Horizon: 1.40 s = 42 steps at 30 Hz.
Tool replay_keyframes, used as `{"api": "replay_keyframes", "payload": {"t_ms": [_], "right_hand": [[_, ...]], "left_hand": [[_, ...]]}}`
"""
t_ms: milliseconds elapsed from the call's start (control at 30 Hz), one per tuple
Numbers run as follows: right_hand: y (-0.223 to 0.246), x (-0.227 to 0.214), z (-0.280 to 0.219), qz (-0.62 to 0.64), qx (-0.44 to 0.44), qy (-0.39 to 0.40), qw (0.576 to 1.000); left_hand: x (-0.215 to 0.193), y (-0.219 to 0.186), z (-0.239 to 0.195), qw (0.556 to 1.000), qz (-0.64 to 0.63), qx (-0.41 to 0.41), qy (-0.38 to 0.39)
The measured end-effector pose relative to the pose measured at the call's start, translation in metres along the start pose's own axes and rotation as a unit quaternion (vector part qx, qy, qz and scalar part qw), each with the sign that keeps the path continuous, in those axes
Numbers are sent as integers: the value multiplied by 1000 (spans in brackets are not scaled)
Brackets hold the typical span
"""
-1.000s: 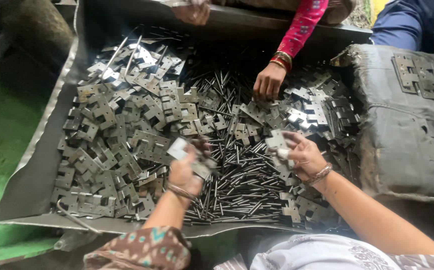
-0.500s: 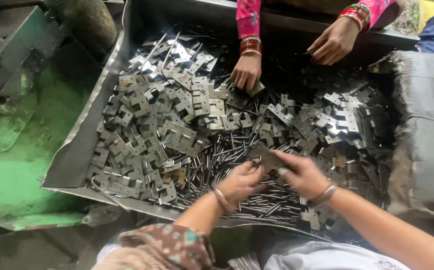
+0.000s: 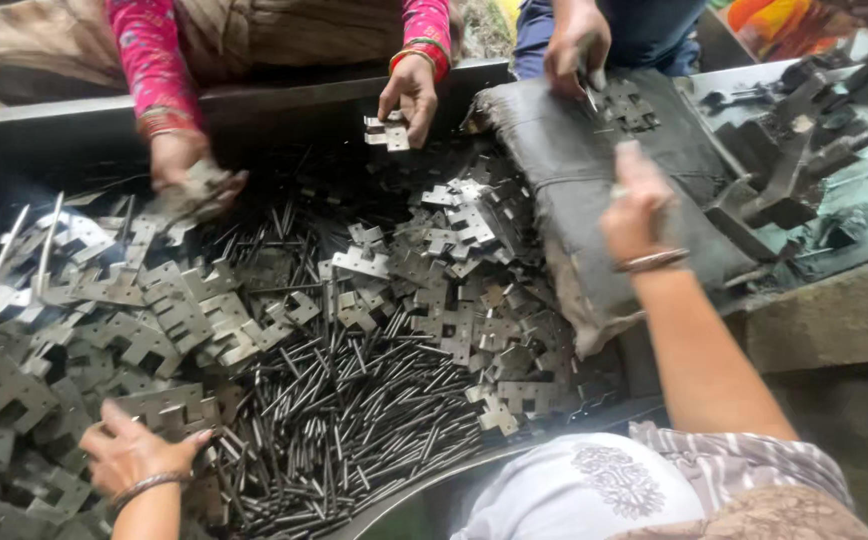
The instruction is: The person picks up metal hinge components and pins from a bin and inserts the pins into the hinge joints by hand to assemble them.
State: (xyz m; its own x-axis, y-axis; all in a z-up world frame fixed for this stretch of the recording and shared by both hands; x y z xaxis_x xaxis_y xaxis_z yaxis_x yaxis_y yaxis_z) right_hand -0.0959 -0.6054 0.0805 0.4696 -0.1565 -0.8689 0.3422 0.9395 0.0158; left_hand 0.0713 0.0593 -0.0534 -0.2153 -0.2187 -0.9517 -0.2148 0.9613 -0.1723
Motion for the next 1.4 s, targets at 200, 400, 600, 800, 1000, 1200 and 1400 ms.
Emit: {"api": "replay_keyframes", "payload": {"t_ms": [200, 400, 600, 800, 1000, 1200, 1400], "right_hand": [[-40, 4, -20, -102, 70, 151, 981], [140, -40, -20, 73, -240, 110, 962], [204, 14, -91, -155, -399, 463, 776], [171, 52, -123, -192, -427, 492, 734], [172, 71, -132, -219, -515, 359, 747], [160, 86, -128, -256, -497, 511, 653], [158, 89, -130, -319, -465, 568, 600]], "left_hand": [[9, -6, 5, 994, 28, 90, -50], [-19, -56, -63, 937, -5, 336, -96], [-35, -80, -125, 900, -315, 289, 90], [-31, -22, -121, 479, -830, 101, 266], [-41, 41, -103, 357, -923, -23, 138], [-25, 86, -105, 925, -318, 173, -112], [1, 118, -82, 976, -88, 180, -87]]}}
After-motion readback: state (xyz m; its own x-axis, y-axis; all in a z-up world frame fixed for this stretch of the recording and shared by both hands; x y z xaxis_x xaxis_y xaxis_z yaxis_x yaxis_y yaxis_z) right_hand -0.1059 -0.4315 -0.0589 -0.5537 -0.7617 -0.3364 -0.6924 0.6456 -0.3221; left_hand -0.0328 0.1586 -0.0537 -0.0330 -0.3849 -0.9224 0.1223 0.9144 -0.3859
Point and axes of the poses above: each hand's wrist, its own z-axis towards the middle knuckle, its own x-axis out of the palm, y = z × x, the point moved 1 cm from there along z, towards the middle knuckle, and after that the axes turned 8 degrees about y, right-handed, at the moved point
